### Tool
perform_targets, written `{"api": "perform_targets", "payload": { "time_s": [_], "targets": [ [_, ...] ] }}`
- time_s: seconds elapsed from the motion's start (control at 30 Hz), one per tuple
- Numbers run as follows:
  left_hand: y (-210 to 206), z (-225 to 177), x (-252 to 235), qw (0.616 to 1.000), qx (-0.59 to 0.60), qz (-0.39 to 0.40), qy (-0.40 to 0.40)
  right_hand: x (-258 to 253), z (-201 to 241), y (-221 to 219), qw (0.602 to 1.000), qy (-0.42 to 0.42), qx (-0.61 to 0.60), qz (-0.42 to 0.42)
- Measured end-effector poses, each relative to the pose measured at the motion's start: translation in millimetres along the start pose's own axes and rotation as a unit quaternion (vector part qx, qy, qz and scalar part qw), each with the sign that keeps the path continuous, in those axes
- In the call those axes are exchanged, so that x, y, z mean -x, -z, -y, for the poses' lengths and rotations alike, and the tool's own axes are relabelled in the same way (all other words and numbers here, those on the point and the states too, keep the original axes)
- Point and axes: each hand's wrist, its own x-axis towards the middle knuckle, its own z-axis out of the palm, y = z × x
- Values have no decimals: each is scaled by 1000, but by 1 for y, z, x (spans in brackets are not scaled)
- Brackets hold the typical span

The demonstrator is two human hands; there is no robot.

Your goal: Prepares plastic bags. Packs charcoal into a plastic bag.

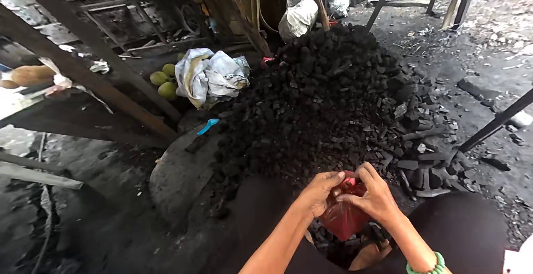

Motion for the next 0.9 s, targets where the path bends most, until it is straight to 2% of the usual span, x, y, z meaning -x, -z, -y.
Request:
{"api": "perform_targets", "payload": {
  "time_s": [0.07, 0.13, 0.23, 0.3, 0.37, 0.43, 0.5, 0.6, 0.67, 0.77, 0.83, 0.9],
  "targets": [
    [2, 1, -1, 1000, -21, 8, -5, 0, -2, -3, 999, -20, -38, -4],
    [7, 3, -2, 999, -40, 9, -13, -2, -1, 1, 985, -87, -140, 44],
    [12, 9, -3, 1000, -11, 10, -10, -5, 2, 12, 924, -197, -310, 107],
    [15, 13, -4, 998, 49, 30, -1, -3, -2, 13, 902, -208, -367, 93],
    [16, 12, -2, 996, 73, 54, 3, -3, -6, 13, 919, -188, -331, 101],
    [12, 10, 0, 996, 69, 48, -1, -6, -1, 10, 954, -146, -236, 112],
    [6, 9, 0, 999, 39, 25, -8, -6, 2, 4, 977, -96, -173, 74],
    [0, 10, 7, 997, -52, 5, -61, -2, -1, -6, 983, -73, -167, -13],
    [-3, 9, 14, 972, -202, -18, -121, -2, -1, -7, 985, -65, -159, -33],
    [-12, -3, 26, 860, -469, -52, -194, -5, 0, -9, 993, 10, -97, -66],
    [-18, -6, 28, 811, -538, -80, -214, -9, 1, -9, 994, 57, -49, -85],
    [-14, -7, 26, 803, -550, -108, -204, -12, 1, -3, 993, 82, -12, -87]
  ]
}}
